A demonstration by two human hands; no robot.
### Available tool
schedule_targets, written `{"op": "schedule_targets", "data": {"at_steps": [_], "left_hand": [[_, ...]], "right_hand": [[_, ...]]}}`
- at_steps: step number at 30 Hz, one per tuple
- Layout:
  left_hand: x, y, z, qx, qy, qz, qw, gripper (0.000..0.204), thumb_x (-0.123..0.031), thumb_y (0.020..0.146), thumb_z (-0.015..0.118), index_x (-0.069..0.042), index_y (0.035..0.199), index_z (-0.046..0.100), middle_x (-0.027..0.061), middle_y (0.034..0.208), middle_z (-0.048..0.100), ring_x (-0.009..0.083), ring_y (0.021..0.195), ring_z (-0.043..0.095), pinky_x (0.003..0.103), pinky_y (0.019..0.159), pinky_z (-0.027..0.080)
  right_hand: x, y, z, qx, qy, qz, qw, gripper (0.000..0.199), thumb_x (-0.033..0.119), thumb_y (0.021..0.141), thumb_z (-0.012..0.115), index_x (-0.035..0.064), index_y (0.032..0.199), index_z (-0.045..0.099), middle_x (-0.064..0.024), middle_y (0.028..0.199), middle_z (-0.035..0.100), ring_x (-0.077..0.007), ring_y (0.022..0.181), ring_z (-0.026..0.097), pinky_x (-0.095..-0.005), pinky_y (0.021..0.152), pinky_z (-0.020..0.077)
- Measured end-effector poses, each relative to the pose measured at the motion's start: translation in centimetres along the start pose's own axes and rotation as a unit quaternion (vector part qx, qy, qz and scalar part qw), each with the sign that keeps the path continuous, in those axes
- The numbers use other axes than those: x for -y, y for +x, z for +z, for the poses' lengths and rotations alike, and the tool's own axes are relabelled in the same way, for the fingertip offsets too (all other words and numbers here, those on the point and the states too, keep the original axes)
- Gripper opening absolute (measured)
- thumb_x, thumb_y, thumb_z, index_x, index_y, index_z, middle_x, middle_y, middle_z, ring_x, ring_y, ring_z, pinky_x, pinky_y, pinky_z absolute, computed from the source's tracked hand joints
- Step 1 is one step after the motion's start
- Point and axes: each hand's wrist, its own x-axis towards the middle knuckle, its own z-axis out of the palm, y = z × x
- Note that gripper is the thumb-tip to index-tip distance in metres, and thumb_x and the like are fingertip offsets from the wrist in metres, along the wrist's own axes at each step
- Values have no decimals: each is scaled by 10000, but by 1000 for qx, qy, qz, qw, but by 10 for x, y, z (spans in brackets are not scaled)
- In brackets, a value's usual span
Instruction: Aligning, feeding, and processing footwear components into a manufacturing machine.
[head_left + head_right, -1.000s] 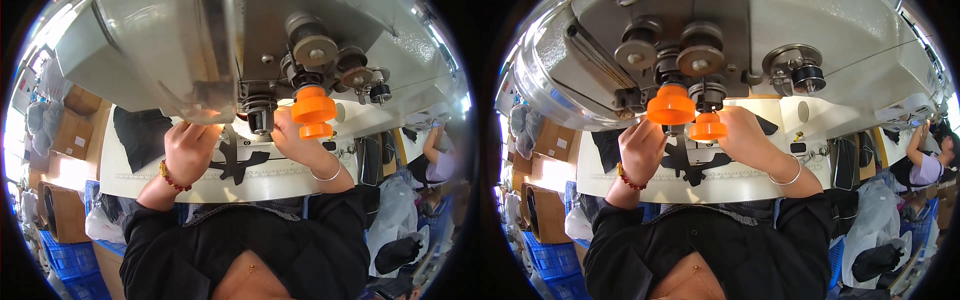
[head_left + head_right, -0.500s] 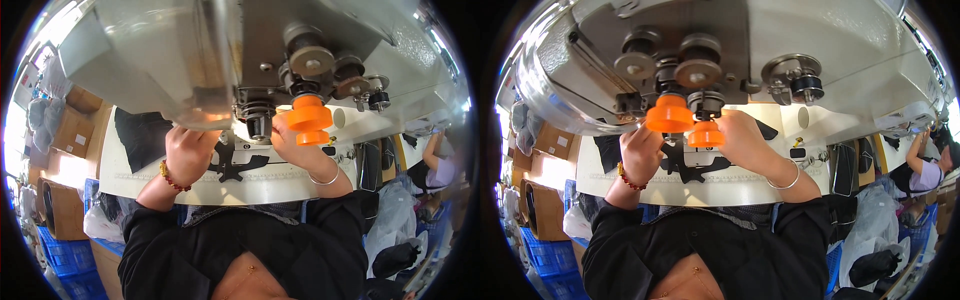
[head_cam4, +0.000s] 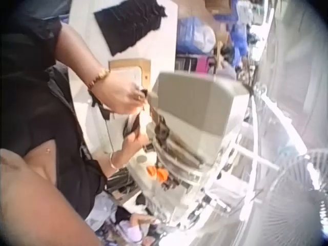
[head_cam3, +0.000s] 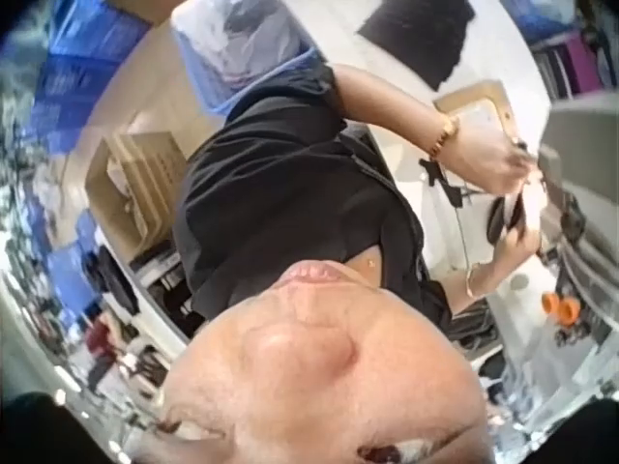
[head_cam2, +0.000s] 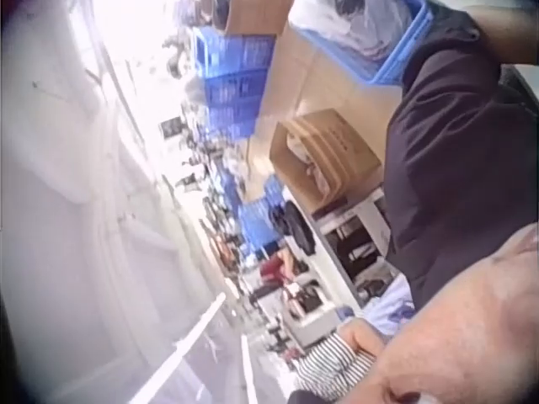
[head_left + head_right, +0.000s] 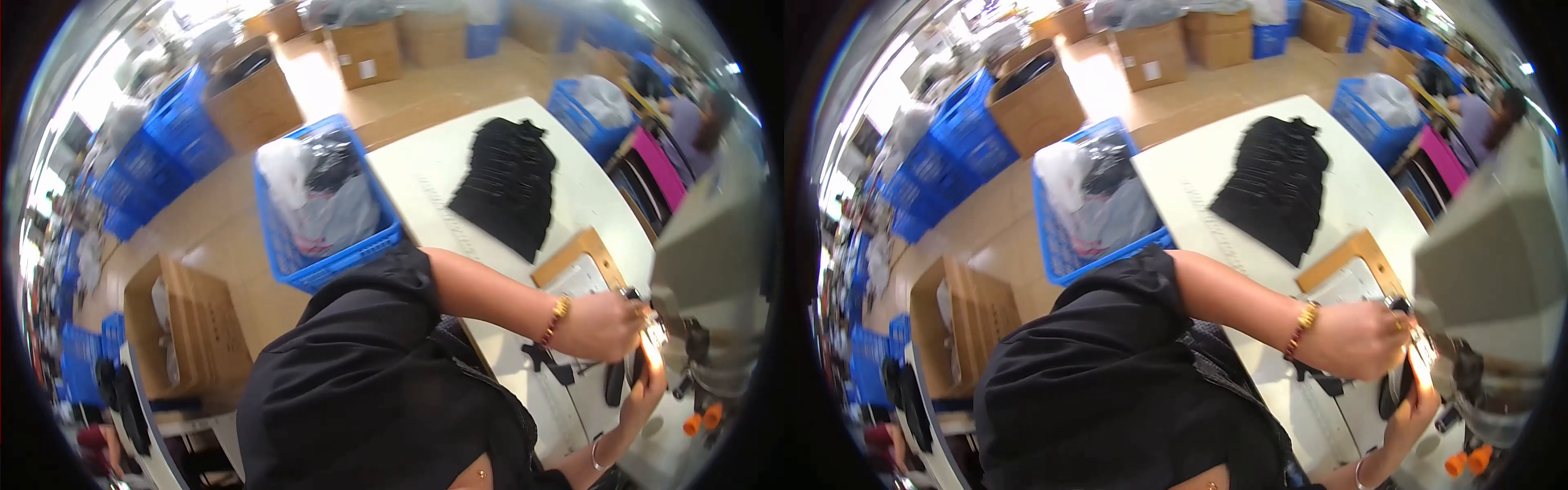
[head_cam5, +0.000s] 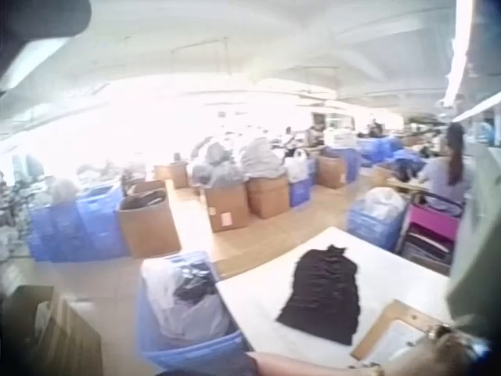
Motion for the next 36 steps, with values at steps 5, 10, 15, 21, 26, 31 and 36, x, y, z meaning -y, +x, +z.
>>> {"op": "schedule_targets", "data": {"at_steps": [5,10,15,21,26,31,36], "left_hand": [[-4,0,17,-20,-40,-2,999,231,-166,639,633,58,673,589,221,796,632,337,823,634,361,526,525],[3,-4,30,-24,-36,-31,999,236,-139,659,640,95,643,611,233,763,637,376,789,644,421,506,542],[-2,1,17,56,30,-20,998,178,-186,648,685,-10,629,663,98,680,645,282,747,656,359,503,531],[10,1,30,67,17,-17,997,182,-196,714,670,-23,662,693,112,713,679,287,747,672,378,543,553],[8,2,34,89,24,-11,996,186,-190,738,661,-15,694,705,124,736,689,288,766,676,384,568,558],[7,3,15,108,19,-12,994,183,-180,762,650,-13,729,717,121,747,692,291,769,676,389,590,560],[7,4,26,126,9,-20,992,190,-174,767,645,2,750,714,130,773,694,301,797,672,400,617,557]], "right_hand": [[-51,-13,-21,16,-83,22,996,418,-77,894,353,-66,1254,566,-175,1223,619,-249,1142,576,-355,1028,401],[-71,46,9,50,-18,-60,997,441,-75,863,354,-73,1251,564,-177,1200,621,-253,1110,574,-358,1008,403],[-46,63,34,58,-12,-60,996,388,-43,883,385,-70,1211,589,-177,1126,637,-249,1022,582,-354,937,421],[-14,54,34,50,-16,-42,998,330,-4,906,422,-66,1163,618,-178,1037,657,-245,917,591,-349,851,442],[11,34,26,26,-25,-13,999,289,28,926,453,-63,1123,643,-179,963,673,-241,830,598,-345,780,460],[27,19,19,-3,-36,18,999,260,60,945,484,-60,1083,667,-180,889,690,-237,742,606,-341,709,478],[38,6,9,-36,-57,50,996,247,86,961,508,-58,1051,687,-180,830,703,-234,672,612,-337,652,492]]}}
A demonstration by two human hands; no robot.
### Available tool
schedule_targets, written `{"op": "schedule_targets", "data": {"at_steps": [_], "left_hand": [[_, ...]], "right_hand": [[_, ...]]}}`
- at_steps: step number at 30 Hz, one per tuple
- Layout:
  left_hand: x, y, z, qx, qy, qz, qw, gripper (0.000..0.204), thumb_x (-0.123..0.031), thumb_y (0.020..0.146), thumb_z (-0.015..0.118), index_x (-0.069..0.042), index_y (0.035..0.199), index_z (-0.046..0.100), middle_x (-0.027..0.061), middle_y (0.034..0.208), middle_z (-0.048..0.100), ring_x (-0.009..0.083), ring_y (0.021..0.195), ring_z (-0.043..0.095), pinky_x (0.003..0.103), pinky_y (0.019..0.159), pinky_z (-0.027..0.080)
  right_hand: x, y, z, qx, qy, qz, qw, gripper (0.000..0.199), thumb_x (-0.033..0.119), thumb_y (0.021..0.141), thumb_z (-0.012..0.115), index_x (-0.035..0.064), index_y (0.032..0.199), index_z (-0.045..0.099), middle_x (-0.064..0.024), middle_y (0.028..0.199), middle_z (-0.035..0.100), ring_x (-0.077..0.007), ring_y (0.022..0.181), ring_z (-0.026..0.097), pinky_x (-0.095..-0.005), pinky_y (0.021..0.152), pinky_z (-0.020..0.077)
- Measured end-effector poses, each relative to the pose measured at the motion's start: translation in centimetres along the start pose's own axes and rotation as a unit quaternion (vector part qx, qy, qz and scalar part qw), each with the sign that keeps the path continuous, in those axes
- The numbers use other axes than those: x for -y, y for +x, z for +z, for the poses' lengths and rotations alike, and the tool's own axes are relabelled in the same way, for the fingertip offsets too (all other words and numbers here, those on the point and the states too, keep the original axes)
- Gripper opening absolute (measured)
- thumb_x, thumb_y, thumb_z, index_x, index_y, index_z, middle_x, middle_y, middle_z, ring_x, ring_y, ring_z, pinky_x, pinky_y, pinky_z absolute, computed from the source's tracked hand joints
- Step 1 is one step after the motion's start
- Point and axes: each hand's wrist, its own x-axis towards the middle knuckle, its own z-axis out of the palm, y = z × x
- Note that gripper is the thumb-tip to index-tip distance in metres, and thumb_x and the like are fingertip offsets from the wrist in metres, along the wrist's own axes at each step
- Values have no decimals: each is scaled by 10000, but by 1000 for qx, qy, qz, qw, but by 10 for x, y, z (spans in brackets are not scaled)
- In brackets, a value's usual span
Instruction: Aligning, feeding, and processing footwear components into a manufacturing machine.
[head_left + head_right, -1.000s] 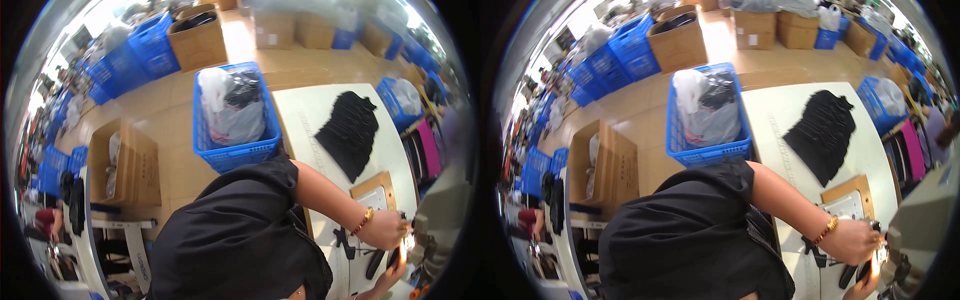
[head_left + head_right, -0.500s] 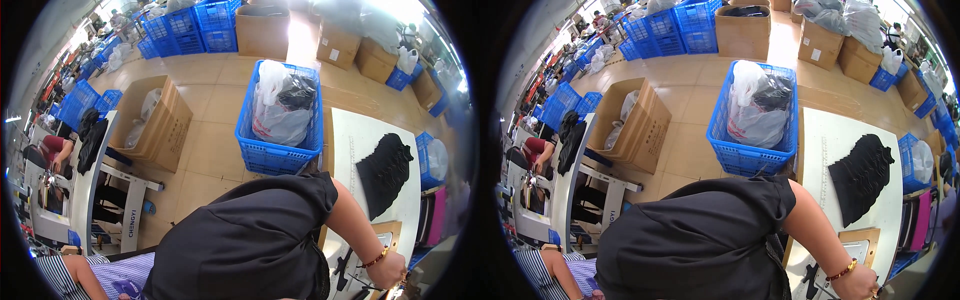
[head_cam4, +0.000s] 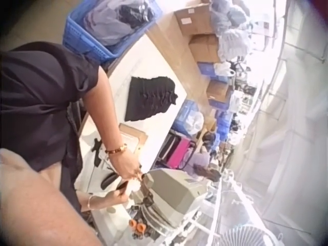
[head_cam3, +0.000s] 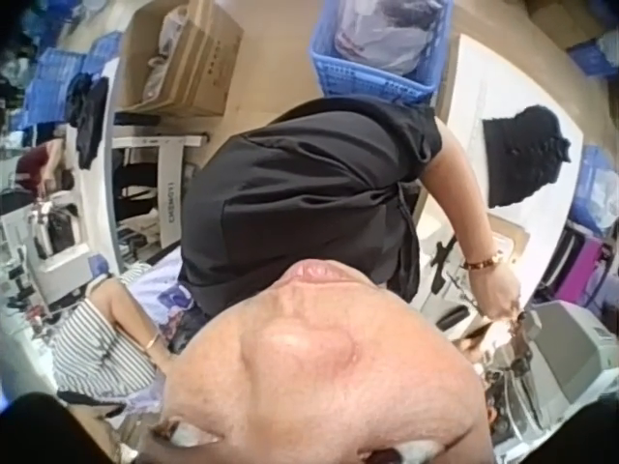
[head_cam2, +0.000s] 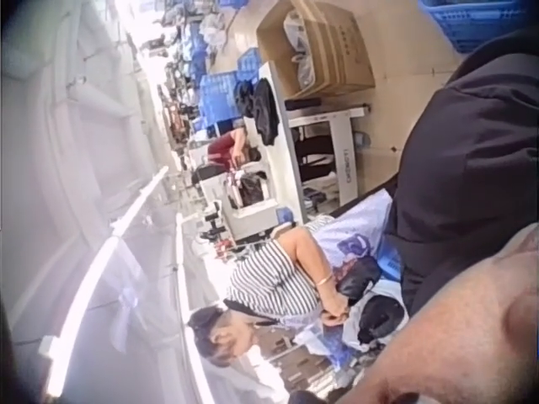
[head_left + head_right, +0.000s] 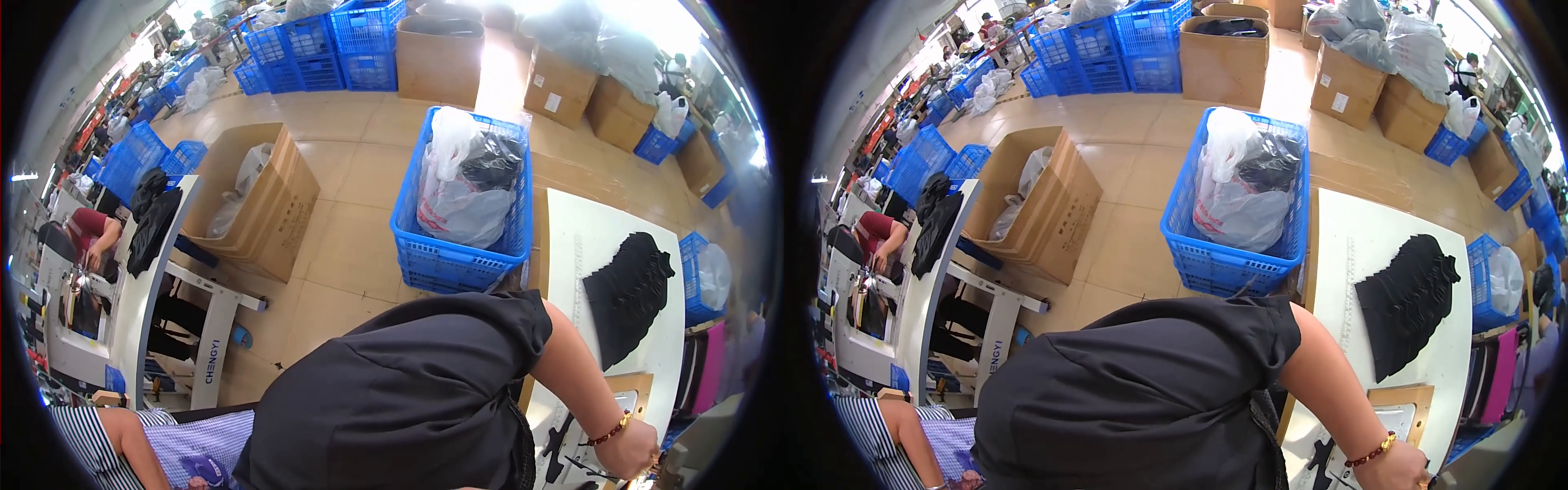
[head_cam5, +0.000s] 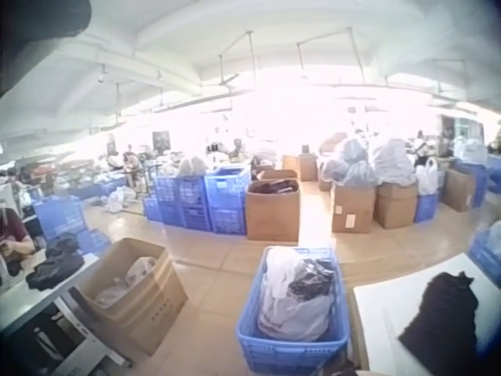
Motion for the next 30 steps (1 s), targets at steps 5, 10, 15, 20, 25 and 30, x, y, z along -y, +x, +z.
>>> {"op": "schedule_targets", "data": {"at_steps": [5,10,15,20,25,30], "left_hand": [[6,-9,-2,-8,6,-40,999,188,-168,763,646,7,733,706,140,777,690,297,800,668,393,614,552],[-17,7,5,-72,-32,-12,997,173,-177,714,654,-13,662,678,135,752,659,283,763,656,375,565,533],[-9,-13,-12,-138,-39,-2,990,149,-120,677,625,24,700,652,172,860,655,298,834,634,375,664,537],[-2,-26,-25,-112,-52,-31,992,288,-138,726,616,-116,1013,629,94,1003,614,235,863,612,356,695,526],[-12,-3,-34,-89,-18,73,993,271,-110,661,650,-77,929,662,38,926,607,188,856,620,303,677,532],[-16,2,-26,-134,-14,85,987,209,-79,658,642,-42,864,645,48,812,606,212,773,638,316,697,546]], "right_hand": [[-7,15,13,-7,7,-57,998,272,95,943,509,-114,1004,673,-220,839,696,-271,684,644,-352,632,504],[-70,57,17,39,89,-93,991,328,45,879,453,-89,1115,637,-209,1037,658,-274,925,613,-367,833,452],[-84,-4,-3,64,78,-59,993,457,6,819,419,-44,1232,607,-177,1238,621,-264,1163,574,-383,1023,406],[-45,-6,8,41,-109,-50,992,369,16,794,564,53,1147,663,-205,1012,625,-373,1008,558,-445,866,459],[-21,3,-2,-39,-92,-125,987,167,100,803,624,93,950,702,-134,729,597,-347,682,609,-437,629,493],[-22,0,-9,-50,-88,-122,987,75,111,806,679,46,821,644,-141,767,609,-335,725,593,-410,607,443]]}}
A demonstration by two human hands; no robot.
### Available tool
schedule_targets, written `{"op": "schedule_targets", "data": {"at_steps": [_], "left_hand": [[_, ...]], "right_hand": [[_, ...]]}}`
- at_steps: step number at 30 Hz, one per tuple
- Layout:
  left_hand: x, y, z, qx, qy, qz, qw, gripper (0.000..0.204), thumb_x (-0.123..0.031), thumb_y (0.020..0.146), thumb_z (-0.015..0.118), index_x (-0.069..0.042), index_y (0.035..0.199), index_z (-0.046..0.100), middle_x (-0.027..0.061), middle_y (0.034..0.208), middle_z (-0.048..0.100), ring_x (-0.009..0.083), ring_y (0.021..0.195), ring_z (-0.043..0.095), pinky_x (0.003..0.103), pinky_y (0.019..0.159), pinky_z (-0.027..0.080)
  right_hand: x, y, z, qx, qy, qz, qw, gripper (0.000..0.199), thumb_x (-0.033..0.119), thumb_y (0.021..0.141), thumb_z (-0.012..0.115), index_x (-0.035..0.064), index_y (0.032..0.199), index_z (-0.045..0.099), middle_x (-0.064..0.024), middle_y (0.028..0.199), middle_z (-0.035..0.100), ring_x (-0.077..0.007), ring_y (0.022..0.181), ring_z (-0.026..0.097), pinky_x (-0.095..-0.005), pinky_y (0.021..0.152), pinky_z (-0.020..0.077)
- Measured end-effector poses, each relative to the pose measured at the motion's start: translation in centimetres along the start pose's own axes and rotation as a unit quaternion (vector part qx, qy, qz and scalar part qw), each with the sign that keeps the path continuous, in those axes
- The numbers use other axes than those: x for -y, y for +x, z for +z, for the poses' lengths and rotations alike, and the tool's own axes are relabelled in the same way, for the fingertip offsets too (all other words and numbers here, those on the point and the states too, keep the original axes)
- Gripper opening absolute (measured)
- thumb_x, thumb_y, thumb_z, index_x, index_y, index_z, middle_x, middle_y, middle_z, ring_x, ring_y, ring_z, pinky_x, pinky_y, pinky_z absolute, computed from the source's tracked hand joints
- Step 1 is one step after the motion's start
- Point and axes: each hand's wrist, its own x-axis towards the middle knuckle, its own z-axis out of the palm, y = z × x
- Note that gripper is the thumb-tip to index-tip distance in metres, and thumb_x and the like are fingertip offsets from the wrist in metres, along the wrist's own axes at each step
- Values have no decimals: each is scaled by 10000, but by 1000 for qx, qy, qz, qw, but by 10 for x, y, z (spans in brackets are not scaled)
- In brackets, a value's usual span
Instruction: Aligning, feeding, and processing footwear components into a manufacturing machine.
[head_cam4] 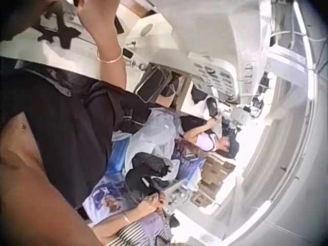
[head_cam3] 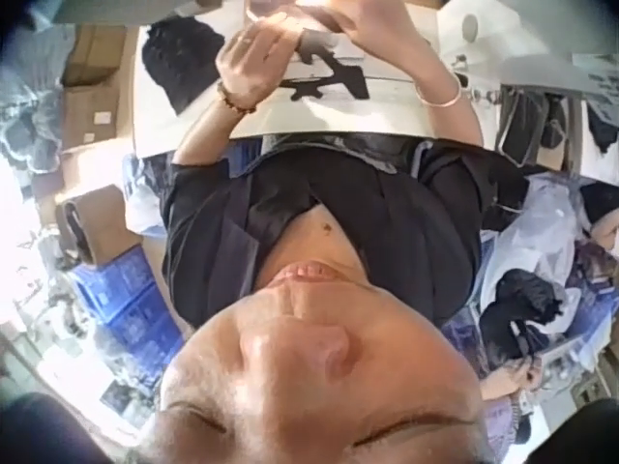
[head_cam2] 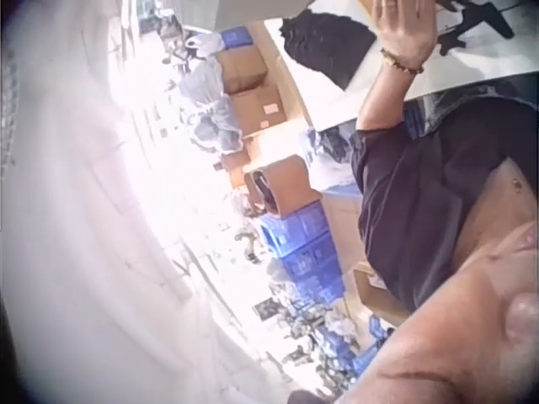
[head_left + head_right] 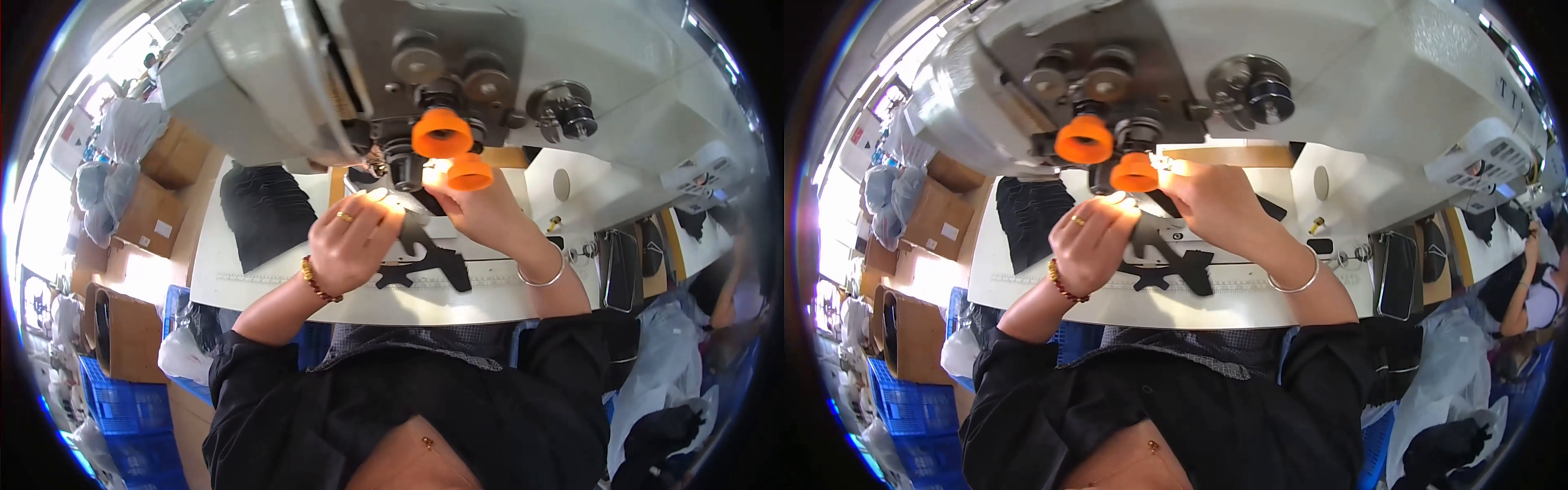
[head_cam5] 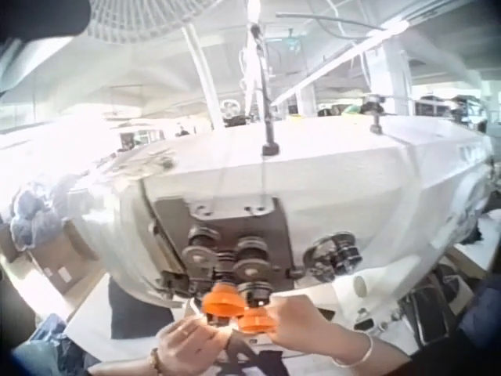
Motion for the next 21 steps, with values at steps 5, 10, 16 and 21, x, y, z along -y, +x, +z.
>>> {"op": "schedule_targets", "data": {"at_steps": [5,10,16,21], "left_hand": [[3,-3,-18,36,-86,-156,983,298,4,605,681,-18,901,650,120,816,653,294,733,664,347,641,536],[5,-1,-18,40,-62,-136,988,240,-11,616,703,-20,846,632,111,772,627,280,691,646,346,608,519],[-5,6,-18,66,-38,-109,991,199,-27,634,705,-25,812,615,86,763,590,249,688,628,330,609,520],[-5,3,-11,52,-32,-99,993,179,-38,674,683,-18,844,629,93,820,624,232,711,641,308,626,527]], "right_hand": [[7,1,-9,19,31,53,998,51,99,789,674,55,783,651,-141,703,618,-343,644,593,-409,548,438],[9,1,-8,44,30,22,998,308,69,799,617,167,1077,707,-94,869,661,-297,724,633,-377,585,494],[4,0,-4,38,26,21,999,313,60,793,615,163,1076,703,-81,866,648,-290,726,623,-383,584,484],[0,1,6,-52,56,-17,997,255,46,764,622,126,993,700,-90,780,606,-305,694,599,-396,563,461]]}}
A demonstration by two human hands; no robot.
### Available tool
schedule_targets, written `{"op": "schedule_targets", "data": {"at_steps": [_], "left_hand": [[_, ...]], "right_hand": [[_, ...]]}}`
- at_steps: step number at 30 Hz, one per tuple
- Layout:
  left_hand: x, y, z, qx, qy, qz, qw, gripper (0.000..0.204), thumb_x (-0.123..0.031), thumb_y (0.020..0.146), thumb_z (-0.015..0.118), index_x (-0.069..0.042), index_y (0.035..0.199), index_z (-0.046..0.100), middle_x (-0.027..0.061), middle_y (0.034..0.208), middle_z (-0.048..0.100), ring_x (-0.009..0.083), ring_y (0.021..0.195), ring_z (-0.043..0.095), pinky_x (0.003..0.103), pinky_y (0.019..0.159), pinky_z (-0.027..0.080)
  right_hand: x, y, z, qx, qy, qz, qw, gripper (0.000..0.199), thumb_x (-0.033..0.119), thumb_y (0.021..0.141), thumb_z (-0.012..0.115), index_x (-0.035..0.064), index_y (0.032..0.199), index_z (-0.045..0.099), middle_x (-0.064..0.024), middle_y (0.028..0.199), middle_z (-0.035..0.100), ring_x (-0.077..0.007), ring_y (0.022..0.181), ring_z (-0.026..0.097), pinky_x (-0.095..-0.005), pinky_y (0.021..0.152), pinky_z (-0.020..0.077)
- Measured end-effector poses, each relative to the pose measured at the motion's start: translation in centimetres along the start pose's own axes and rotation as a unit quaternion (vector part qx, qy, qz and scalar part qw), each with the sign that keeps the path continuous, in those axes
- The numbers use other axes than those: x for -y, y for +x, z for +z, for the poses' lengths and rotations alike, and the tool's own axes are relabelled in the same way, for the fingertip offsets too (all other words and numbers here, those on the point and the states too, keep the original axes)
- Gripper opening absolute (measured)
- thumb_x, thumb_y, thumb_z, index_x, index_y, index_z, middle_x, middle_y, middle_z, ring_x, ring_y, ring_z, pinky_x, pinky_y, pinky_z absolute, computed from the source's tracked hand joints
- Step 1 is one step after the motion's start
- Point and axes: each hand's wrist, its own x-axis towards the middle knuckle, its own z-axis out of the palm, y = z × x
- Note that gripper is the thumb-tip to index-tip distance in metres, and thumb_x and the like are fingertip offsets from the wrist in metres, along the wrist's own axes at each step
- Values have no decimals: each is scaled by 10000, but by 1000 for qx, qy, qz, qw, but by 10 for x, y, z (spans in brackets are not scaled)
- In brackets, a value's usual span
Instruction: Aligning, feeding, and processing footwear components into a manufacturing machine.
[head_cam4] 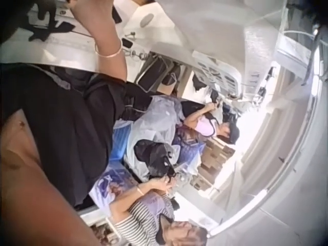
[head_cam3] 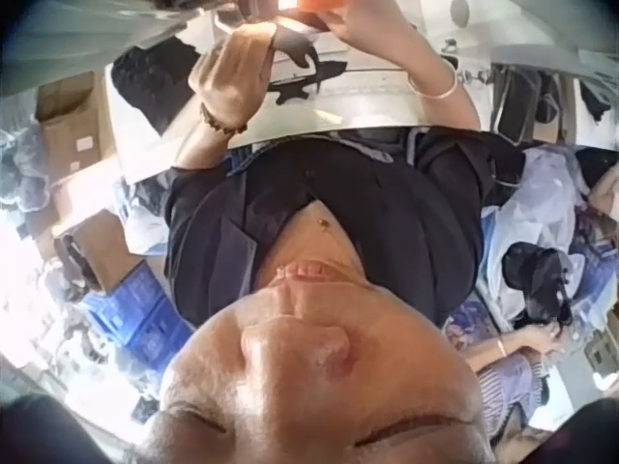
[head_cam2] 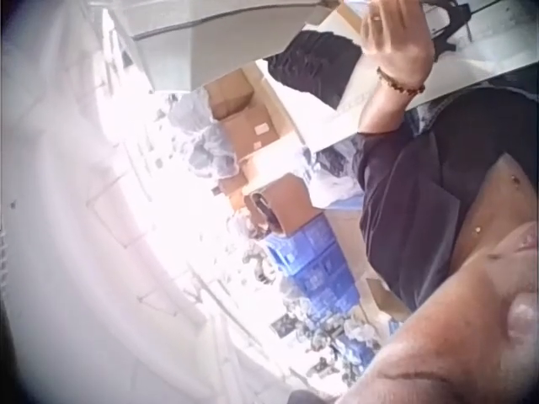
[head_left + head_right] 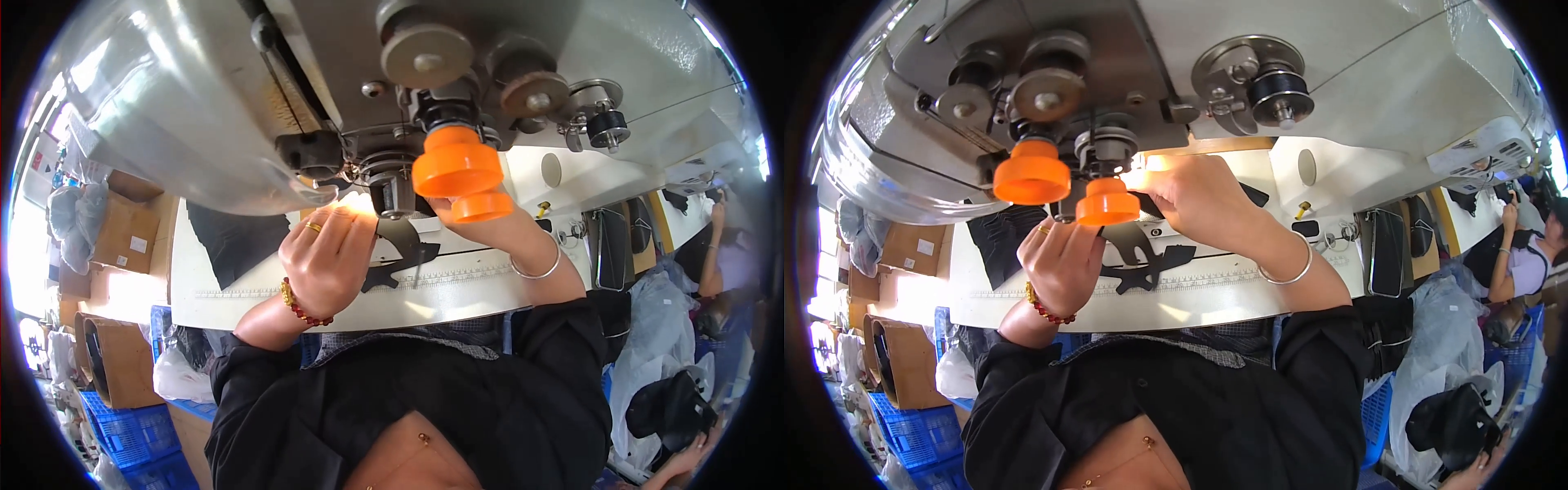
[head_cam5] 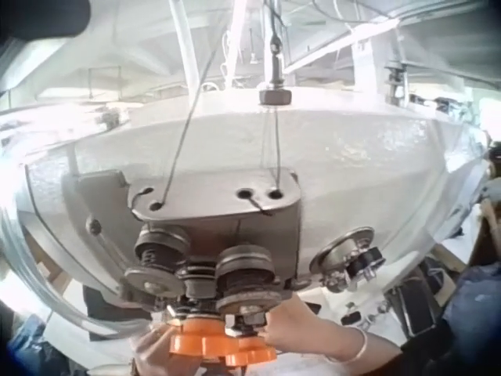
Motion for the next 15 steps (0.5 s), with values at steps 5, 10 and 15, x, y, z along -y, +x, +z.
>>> {"op": "schedule_targets", "data": {"at_steps": [5,10,15], "left_hand": [[0,-3,4,-10,7,17,1000,211,-35,659,640,5,865,648,92,842,637,193,696,631,267,601,512],[0,-2,4,-7,14,23,1000,212,-38,657,631,0,865,650,84,825,630,180,675,621,270,593,507],[4,-4,8,-6,23,32,999,195,-38,650,626,-23,843,649,53,769,596,158,626,588,268,561,475]], "right_hand": [[1,2,-5,13,0,2,1000,51,26,688,626,19,661,582,-110,701,553,-332,660,565,-430,544,417],[2,2,-9,38,-33,17,999,67,35,684,631,12,655,574,-116,689,539,-333,644,550,-428,537,401],[3,4,-6,-6,-26,-6,1000,82,40,685,629,13,639,566,-111,681,530,-326,634,544,-427,541,402]]}}
